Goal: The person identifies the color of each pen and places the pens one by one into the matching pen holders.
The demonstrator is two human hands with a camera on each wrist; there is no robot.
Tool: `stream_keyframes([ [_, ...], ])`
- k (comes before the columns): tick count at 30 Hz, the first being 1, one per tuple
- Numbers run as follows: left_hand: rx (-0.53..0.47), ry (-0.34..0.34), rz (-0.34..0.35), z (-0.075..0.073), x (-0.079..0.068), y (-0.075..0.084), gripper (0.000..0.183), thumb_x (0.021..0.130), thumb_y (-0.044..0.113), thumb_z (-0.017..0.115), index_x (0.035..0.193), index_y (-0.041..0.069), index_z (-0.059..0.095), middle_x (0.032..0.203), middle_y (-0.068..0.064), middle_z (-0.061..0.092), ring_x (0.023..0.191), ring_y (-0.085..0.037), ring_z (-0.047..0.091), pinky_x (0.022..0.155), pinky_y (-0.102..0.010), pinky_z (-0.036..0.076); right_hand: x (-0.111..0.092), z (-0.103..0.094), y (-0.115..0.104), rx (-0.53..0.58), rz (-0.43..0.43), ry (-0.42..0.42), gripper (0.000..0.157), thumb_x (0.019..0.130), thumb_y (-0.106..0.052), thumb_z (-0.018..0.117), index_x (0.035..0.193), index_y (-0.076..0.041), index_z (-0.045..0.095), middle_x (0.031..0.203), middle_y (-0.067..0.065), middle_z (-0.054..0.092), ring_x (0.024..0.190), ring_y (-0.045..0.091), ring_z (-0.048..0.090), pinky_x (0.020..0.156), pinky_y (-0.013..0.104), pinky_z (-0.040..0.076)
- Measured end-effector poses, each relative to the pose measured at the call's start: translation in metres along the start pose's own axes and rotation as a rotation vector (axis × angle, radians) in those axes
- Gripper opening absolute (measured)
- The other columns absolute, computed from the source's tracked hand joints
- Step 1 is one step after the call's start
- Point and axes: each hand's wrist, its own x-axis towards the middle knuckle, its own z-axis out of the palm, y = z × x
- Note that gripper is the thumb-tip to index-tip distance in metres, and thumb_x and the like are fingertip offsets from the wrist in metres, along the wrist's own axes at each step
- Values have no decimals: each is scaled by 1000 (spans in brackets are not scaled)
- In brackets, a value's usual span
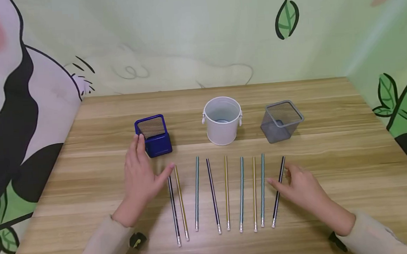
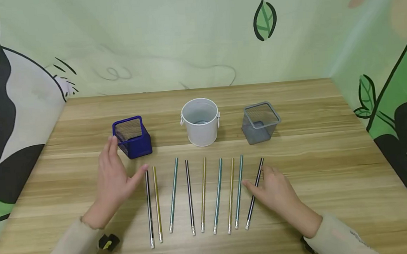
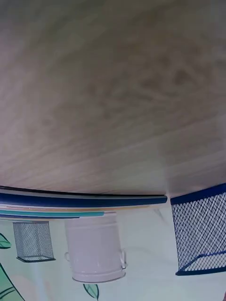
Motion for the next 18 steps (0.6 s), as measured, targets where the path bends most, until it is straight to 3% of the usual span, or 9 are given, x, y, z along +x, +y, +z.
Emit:
stream_keyframes([
  [10, -28, -9, -40, 3, 7, -9, 109, 83, 80, 26, 146, -8, 15, 146, -33, 22, 133, -49, 26, 110, -60, 24, 0, 2, 0, 9, 10, 1, 49, 82, -38, 72, 90, 8, 57, 66, 6, 51, 56, 16, 43, 48, 26, 36],
  [18, -75, 63, -39, 7, 10, -18, 105, 84, 78, 30, 144, -8, 19, 143, -35, 26, 131, -50, 29, 106, -62, 27, -1, 3, 3, 9, 22, -11, 44, 79, -33, 75, 87, 5, 55, 69, 7, 53, 57, 17, 46, 49, 28, 39],
])
